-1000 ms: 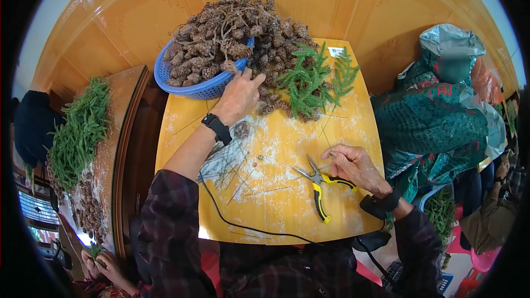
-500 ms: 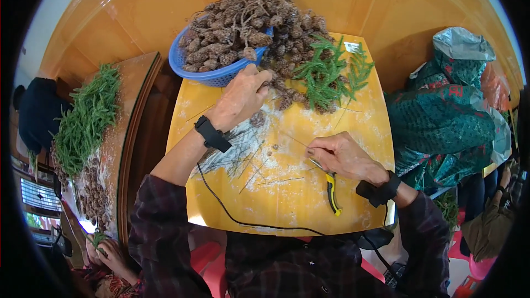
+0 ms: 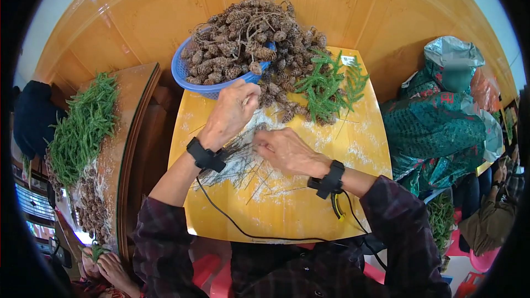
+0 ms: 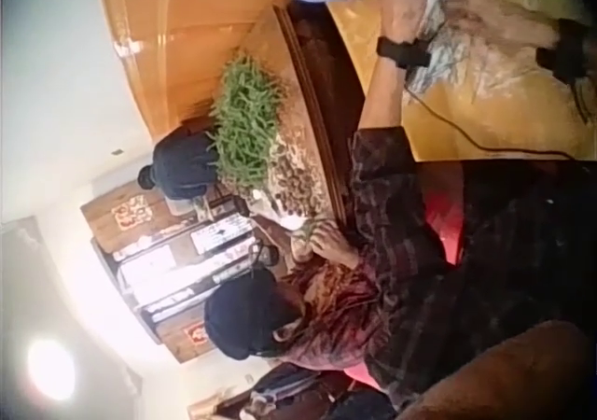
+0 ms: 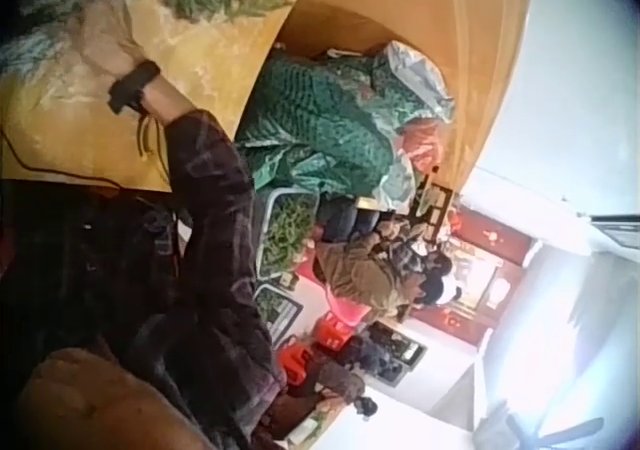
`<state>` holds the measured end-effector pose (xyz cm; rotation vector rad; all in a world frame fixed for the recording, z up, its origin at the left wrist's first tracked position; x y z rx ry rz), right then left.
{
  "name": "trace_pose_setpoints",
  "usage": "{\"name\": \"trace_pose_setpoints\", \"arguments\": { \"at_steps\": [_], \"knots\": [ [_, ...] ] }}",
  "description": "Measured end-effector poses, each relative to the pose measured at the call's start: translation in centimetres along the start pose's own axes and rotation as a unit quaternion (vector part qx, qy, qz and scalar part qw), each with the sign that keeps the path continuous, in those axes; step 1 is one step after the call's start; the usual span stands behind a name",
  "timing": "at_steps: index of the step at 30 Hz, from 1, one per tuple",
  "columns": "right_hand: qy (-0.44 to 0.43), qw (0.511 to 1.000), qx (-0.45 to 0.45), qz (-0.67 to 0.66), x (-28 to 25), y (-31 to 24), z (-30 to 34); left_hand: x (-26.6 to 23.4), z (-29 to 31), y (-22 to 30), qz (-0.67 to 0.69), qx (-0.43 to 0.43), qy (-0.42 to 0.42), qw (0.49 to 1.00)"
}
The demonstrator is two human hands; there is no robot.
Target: The person assembles a decorative piece by wrapping wire around a pinecone and a branch, then using pliers to twist and trim the wire. After securing the pinecone to the branch, they place the finished piece into a container on the floor.
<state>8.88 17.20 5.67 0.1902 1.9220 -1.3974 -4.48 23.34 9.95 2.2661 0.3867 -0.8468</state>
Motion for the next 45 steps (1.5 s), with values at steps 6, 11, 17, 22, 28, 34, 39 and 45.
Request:
{"name": "trace_pose_setpoints", "arguments": {
  "at_steps": [6, 11, 17, 22, 28, 34, 39, 45],
  "knots": [
    [-0.011, 0.999, 0.045, 0.013, -3.8, 1.3, 4.6, 4.1, -1.5, -0.9, -0.071, -0.015, -0.019, 0.997],
    [0.008, 0.997, 0.076, -0.008, -5.9, 2.1, 6.8, 6.0, -2.6, -2.2, -0.159, -0.011, -0.072, 0.985],
    [0.026, 0.991, 0.115, -0.058, -7.3, 2.9, 8.1, 6.0, -2.3, -2.9, -0.160, 0.008, -0.061, 0.985],
    [0.037, 0.989, 0.125, -0.069, -7.3, 3.4, 8.8, 5.2, -2.2, -2.3, -0.124, 0.016, -0.089, 0.988],
    [0.042, 0.988, 0.132, -0.074, -7.0, 2.8, 8.8, 4.5, -2.6, -1.1, -0.131, -0.028, -0.089, 0.987],
    [0.031, 0.987, 0.126, -0.095, -6.8, 2.9, 9.4, 6.1, -2.3, -2.5, -0.137, 0.015, -0.101, 0.985],
    [0.040, 0.983, 0.144, -0.103, -6.8, 2.8, 9.8, 4.5, -1.6, 0.2, -0.082, 0.055, -0.074, 0.992],
    [0.132, 0.987, 0.083, -0.029, -7.8, 2.2, 9.4, 4.4, 0.7, 3.0, 0.156, -0.121, -0.081, 0.977]
  ]
}}
Point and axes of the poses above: each hand's wrist, its own z-axis away from the middle knuckle, its own x-axis out of the palm, y = z × x, the point moved 4 cm from there along -z, towards the middle knuckle, and after that the axes turned 11 degrees about x, right-handed, at the moved point
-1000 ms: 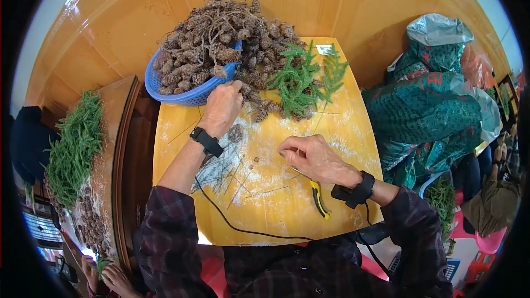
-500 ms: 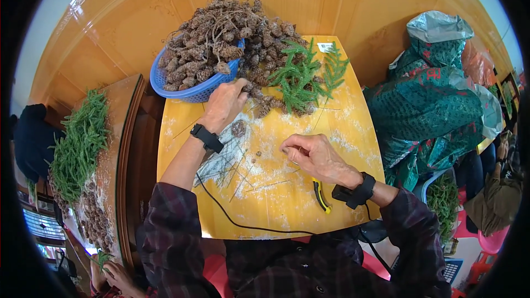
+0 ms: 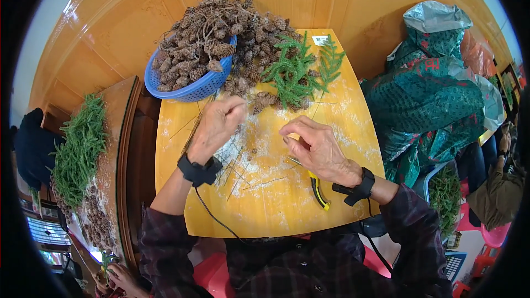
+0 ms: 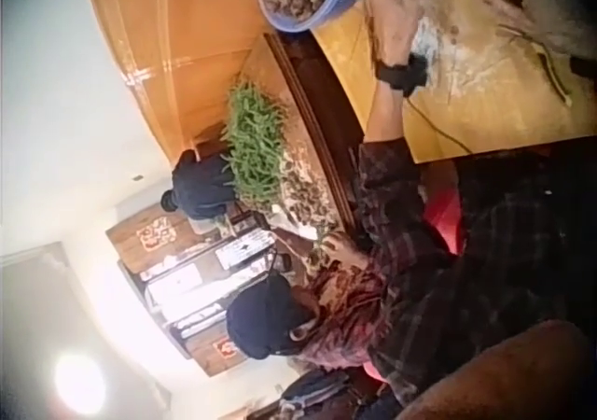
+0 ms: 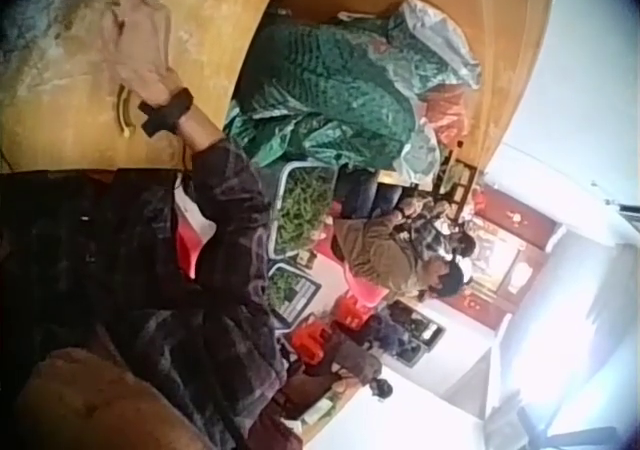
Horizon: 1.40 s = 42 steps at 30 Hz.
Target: The person assembles a decorative piece by wrapping wire around a pinecone and a branch, then using pliers to twist and trim the wire. After securing the pinecone to the branch, they place the finished piece into a container on the floor.
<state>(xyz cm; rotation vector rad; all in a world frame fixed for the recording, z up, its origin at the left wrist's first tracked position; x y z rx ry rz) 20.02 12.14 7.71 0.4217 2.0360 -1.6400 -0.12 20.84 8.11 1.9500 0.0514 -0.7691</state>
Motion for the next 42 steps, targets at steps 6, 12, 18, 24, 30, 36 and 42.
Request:
{"name": "trace_pose_setpoints", "arguments": {
  "at_steps": [6, 12, 18, 24, 30, 36, 42],
  "knots": [
    [0.119, 0.980, -0.124, 0.104, -0.5, -2.5, 0.1, 3.1, 2.2, 2.5, 0.103, -0.062, -0.021, 0.993],
    [0.028, 0.983, -0.039, 0.177, 0.1, -1.1, 1.0, 5.4, 3.0, 4.3, 0.109, -0.079, -0.053, 0.990],
    [0.028, 0.996, -0.062, 0.055, -0.1, 0.1, 1.8, 5.3, 3.2, 4.6, 0.161, -0.048, -0.032, 0.985],
    [-0.011, 0.998, -0.012, -0.066, -0.1, 0.7, 1.8, 5.6, 2.4, 6.2, 0.085, 0.034, -0.125, 0.988],
    [-0.011, 0.993, -0.019, -0.120, 0.2, 1.2, 2.4, 5.9, 2.2, 5.9, 0.095, 0.028, -0.127, 0.987],
    [-0.016, 0.962, 0.117, -0.247, 0.3, 1.7, 2.9, 6.0, 2.2, 5.3, 0.127, 0.021, -0.089, 0.988],
    [-0.011, 0.937, 0.175, -0.303, 0.0, 2.4, 2.6, 6.2, 1.5, 5.2, 0.100, 0.022, -0.092, 0.991]
  ]
}}
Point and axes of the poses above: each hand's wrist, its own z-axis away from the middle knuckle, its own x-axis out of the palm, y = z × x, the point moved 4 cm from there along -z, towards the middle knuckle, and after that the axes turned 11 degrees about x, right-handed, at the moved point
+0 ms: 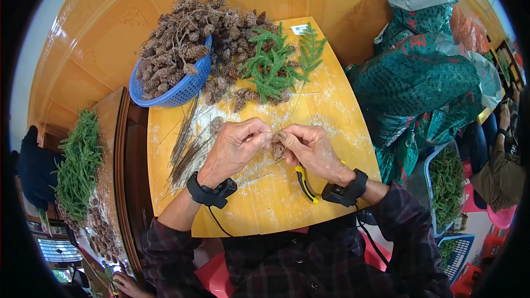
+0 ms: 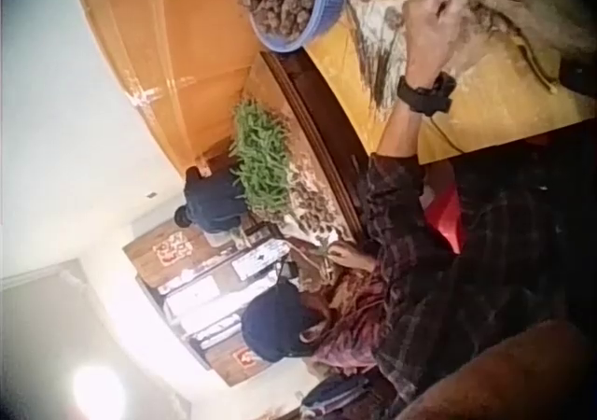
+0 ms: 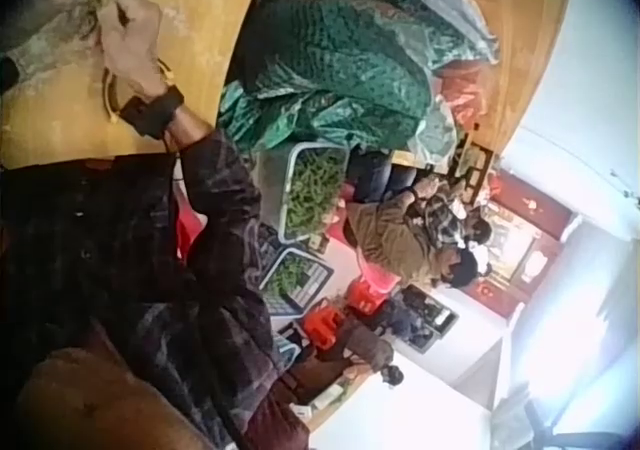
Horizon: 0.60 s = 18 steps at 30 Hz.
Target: The person assembles a decorative piece by wrapping wire around a pinecone and a branch, then using pliers to twist and trim the wire. After securing the pinecone to the branch, they place the finished piece into a container on the floor.
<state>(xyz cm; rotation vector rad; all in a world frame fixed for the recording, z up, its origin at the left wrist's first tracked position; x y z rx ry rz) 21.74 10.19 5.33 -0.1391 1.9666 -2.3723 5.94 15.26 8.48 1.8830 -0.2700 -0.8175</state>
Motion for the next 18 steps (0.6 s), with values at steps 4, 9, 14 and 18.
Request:
{"name": "trace_pose_setpoints", "arguments": {
  "at_steps": [4, 9, 14, 18],
  "knots": [
    [-0.038, 0.998, 0.035, -0.028, -0.6, 0.7, -0.4, 0.1, -0.7, 0.1, -0.010, 0.018, -0.028, 0.999],
    [0.010, 0.999, 0.030, -0.035, -1.5, 1.1, -0.5, 0.1, -2.6, -1.1, -0.081, 0.051, -0.037, 0.995],
    [0.054, 0.994, 0.005, -0.094, -2.2, 1.1, -0.7, -1.5, -7.0, -2.1, -0.201, 0.125, 0.070, 0.969],
    [0.054, 0.995, -0.002, -0.084, -2.3, 1.4, -0.6, -0.9, -9.4, -4.0, -0.384, 0.161, 0.097, 0.904]
  ]
}}
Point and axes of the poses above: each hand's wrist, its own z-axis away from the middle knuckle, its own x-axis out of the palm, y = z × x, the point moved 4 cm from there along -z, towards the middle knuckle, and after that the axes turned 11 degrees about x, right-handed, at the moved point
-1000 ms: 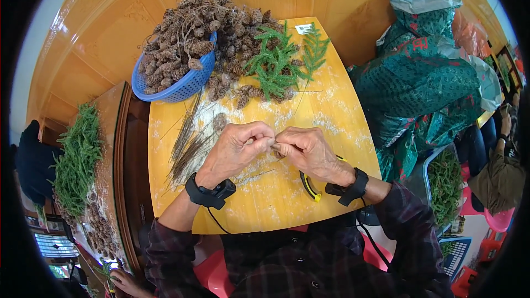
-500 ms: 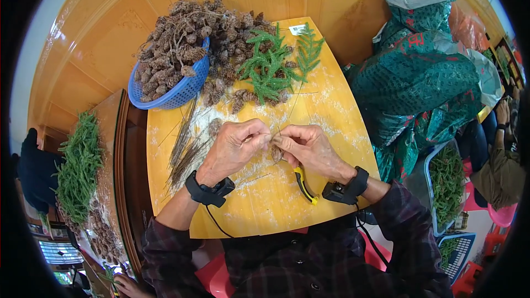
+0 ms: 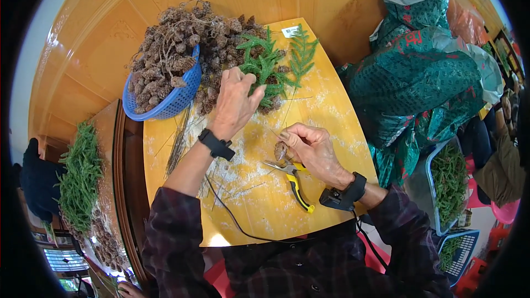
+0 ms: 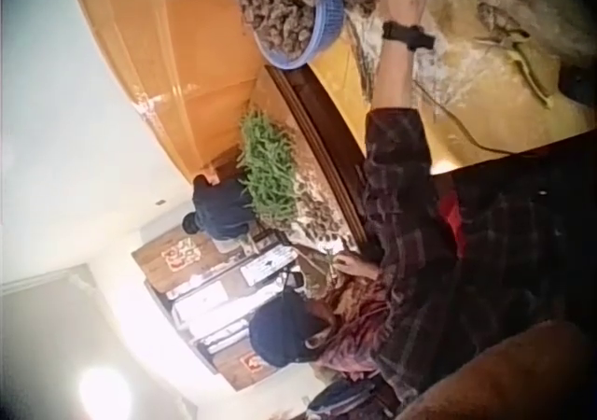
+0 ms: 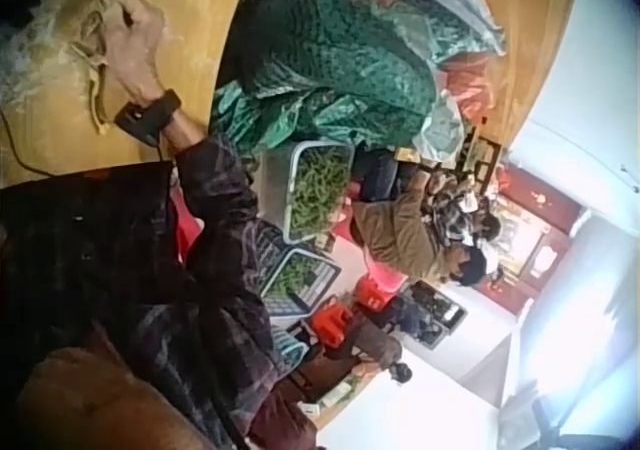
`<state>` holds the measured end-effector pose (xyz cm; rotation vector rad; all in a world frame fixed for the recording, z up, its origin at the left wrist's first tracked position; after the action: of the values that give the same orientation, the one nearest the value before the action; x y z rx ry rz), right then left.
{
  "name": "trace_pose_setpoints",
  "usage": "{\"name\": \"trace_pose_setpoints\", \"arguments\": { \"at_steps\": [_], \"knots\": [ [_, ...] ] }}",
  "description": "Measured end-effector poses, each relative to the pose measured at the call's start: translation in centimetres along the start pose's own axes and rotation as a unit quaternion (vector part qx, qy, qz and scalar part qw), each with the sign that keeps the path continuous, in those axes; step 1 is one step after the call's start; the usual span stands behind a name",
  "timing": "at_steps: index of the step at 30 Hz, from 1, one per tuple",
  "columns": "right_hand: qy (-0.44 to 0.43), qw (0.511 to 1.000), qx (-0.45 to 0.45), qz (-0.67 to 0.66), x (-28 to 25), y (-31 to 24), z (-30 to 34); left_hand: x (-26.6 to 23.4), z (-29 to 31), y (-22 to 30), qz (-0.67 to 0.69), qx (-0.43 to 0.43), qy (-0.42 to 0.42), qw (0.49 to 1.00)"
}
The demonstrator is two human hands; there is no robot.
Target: The person assembles a decorative piece by wrapping wire around a pinecone and a branch, then using pliers to twist and trim the wire. After securing the pinecone to the branch, they place the finished piece into a container on the floor.
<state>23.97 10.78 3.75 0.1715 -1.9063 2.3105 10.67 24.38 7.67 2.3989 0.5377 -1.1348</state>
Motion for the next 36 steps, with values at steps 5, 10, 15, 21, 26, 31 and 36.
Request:
{"name": "trace_pose_setpoints", "arguments": {
  "at_steps": [5, 10, 15, 21, 26, 31, 36],
  "knots": [
    [0.000, 1.000, -0.027, 0.015, -0.8, -0.3, 0.1, 0.8, -0.6, -1.0, -0.019, 0.044, 0.018, 0.999],
    [-0.018, 0.987, -0.130, 0.095, -1.0, -1.9, 0.5, -2.9, 0.6, -2.2, 0.248, -0.154, 0.035, 0.956],
    [-0.048, 0.962, -0.219, 0.156, -0.4, -5.4, 1.1, -5.4, 3.3, 1.2, 0.485, -0.237, -0.076, 0.838],
    [-0.119, 0.981, -0.108, 0.107, 1.4, -3.2, 0.1, -4.9, 6.4, 3.5, 0.531, -0.315, -0.174, 0.768],
    [-0.090, 0.991, 0.101, 0.013, 1.3, -1.9, 0.6, -5.0, 7.5, 4.6, 0.645, -0.337, -0.068, 0.683],
    [-0.126, 0.962, 0.142, -0.195, 1.5, -0.8, 0.6, -4.6, 8.4, 5.1, 0.741, -0.310, 0.005, 0.596],
    [-0.160, 0.923, 0.142, -0.318, 1.0, 0.4, 0.3, -4.3, 9.0, 6.4, 0.703, -0.352, 0.014, 0.617]
  ]
}}
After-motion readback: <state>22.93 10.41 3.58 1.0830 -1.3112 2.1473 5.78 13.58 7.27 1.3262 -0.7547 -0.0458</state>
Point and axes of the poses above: each hand's wrist, its own z-axis away from the middle knuckle, its own x-axis out of the palm, y = z × x, the point moved 4 cm from there along -z, towards the middle knuckle, and after that the axes turned 11 degrees about x, right-handed, at the moved point
